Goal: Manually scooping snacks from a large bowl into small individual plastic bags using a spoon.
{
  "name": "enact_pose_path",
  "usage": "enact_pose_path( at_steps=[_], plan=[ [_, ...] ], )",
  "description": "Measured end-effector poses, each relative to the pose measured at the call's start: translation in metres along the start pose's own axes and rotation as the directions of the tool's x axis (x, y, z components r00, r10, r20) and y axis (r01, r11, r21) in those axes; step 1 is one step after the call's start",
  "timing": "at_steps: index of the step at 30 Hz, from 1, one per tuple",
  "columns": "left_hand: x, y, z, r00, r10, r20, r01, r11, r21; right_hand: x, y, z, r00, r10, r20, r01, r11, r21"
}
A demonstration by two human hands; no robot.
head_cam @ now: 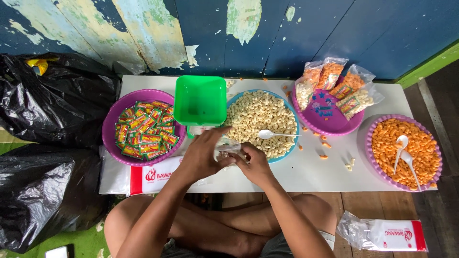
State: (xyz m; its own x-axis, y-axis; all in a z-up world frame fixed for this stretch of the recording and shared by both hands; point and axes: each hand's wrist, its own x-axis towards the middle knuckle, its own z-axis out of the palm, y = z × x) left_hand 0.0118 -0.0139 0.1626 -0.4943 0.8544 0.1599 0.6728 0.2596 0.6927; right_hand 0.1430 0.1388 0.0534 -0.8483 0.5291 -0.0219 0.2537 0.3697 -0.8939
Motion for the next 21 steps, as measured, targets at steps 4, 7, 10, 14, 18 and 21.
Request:
enact_pose_path(
  at_steps=[4, 7, 10, 14, 18, 21],
  plan=[
    [0.012, -0.054, 0.041, 0.997, 0.049, -0.067, -0.048, 0.999, 0.020, 0.000, 0.010, 0.002, 1.000, -0.001, -0.002, 0.001, 1.000, 0.019],
    [0.009, -0.060, 0.048, 0.963, -0.145, -0.226, 0.074, 0.953, -0.295, -0.003, 0.014, 0.001, 0.997, 0.073, -0.002, -0.072, 0.993, 0.089],
    [0.008, -0.045, 0.037, 0.937, -0.272, -0.218, 0.130, 0.854, -0.503, -0.004, 0.013, -0.001, 0.992, 0.129, -0.003, -0.128, 0.984, 0.123],
    [0.018, -0.043, 0.037, 0.996, -0.050, -0.068, 0.034, 0.976, -0.215, -0.003, 0.015, 0.002, 0.992, 0.111, 0.052, -0.115, 0.990, 0.078],
    [0.021, -0.029, 0.028, 0.986, -0.071, -0.151, 0.019, 0.947, -0.321, 0.003, 0.006, -0.001, 0.983, 0.169, 0.075, -0.176, 0.981, 0.087],
    [0.010, -0.035, 0.013, 0.949, -0.303, -0.091, 0.254, 0.900, -0.354, 0.005, 0.013, -0.001, 0.994, 0.095, 0.054, -0.100, 0.991, 0.088]
  ],
)
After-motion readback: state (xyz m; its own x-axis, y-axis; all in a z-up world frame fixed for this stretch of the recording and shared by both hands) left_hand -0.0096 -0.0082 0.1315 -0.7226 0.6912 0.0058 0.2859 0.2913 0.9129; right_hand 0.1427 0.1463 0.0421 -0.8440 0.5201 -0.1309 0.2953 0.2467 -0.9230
